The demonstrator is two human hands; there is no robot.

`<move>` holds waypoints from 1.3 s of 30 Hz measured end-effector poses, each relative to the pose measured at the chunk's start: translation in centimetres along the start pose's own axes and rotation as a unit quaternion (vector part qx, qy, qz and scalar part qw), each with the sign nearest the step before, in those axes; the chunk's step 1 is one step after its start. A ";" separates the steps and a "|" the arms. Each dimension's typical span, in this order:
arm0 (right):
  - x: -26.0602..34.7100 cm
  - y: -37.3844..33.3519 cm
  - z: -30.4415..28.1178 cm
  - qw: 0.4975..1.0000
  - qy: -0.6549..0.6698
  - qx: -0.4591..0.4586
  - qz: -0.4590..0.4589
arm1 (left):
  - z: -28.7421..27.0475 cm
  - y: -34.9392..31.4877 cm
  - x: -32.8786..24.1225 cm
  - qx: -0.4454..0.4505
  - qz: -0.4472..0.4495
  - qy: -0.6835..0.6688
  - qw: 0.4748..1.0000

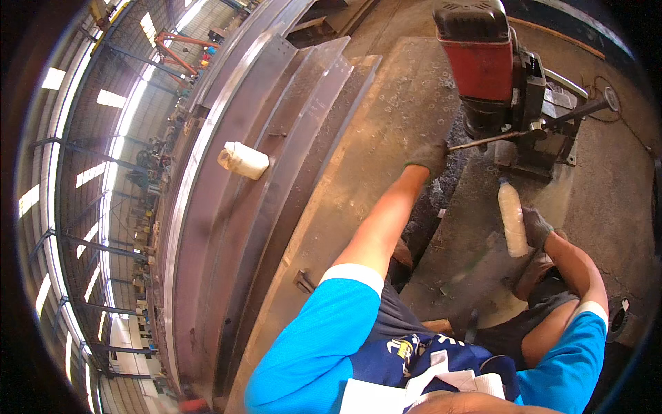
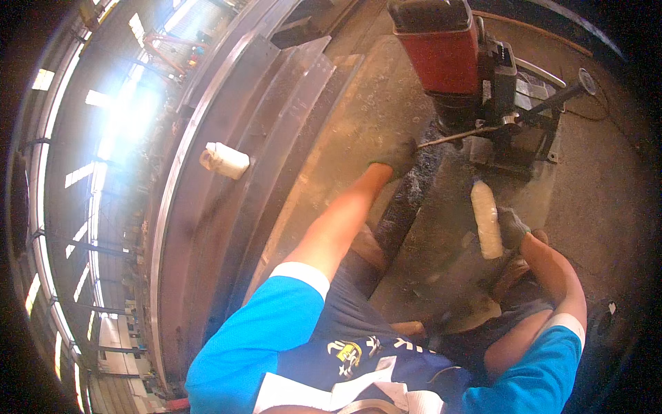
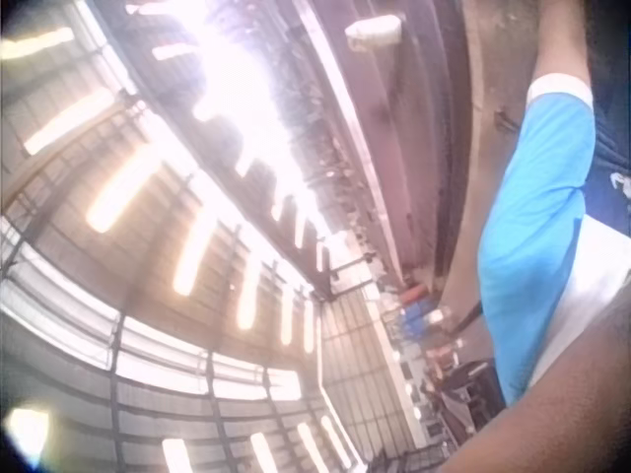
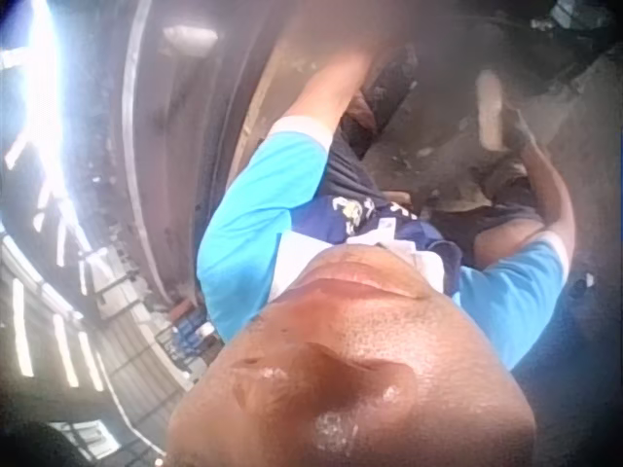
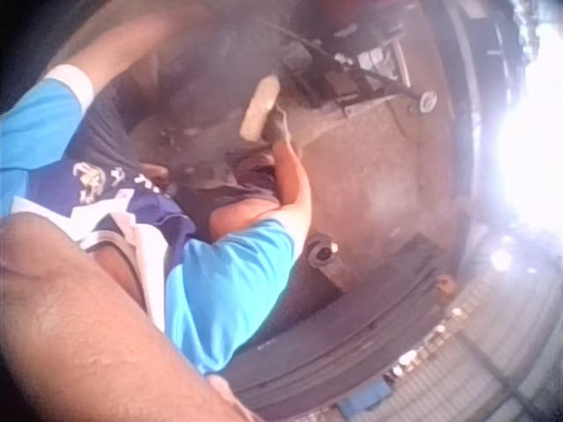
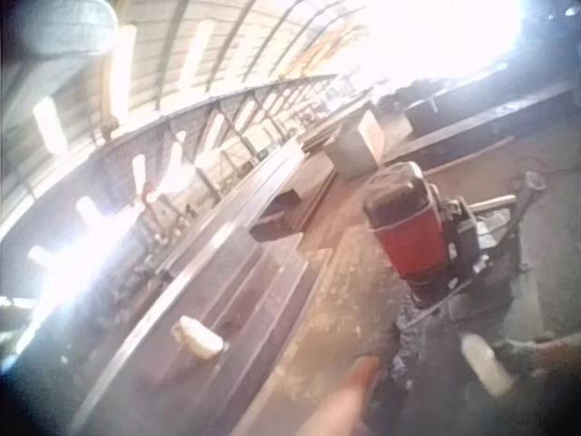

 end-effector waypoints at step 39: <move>0.0 -0.8 0.9 0.996 0.030 -0.023 0.085 | -0.3 -0.5 -0.7 0.019 -0.015 -0.026 0.999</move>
Point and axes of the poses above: each hand's wrist, its own y-axis towards the middle knuckle, its own z-axis out of the palm, x = y × z, the point moved 9 cm from there along y, towards the middle knuckle, and after that the axes turned 12 degrees about z, right-handed, at the moved point
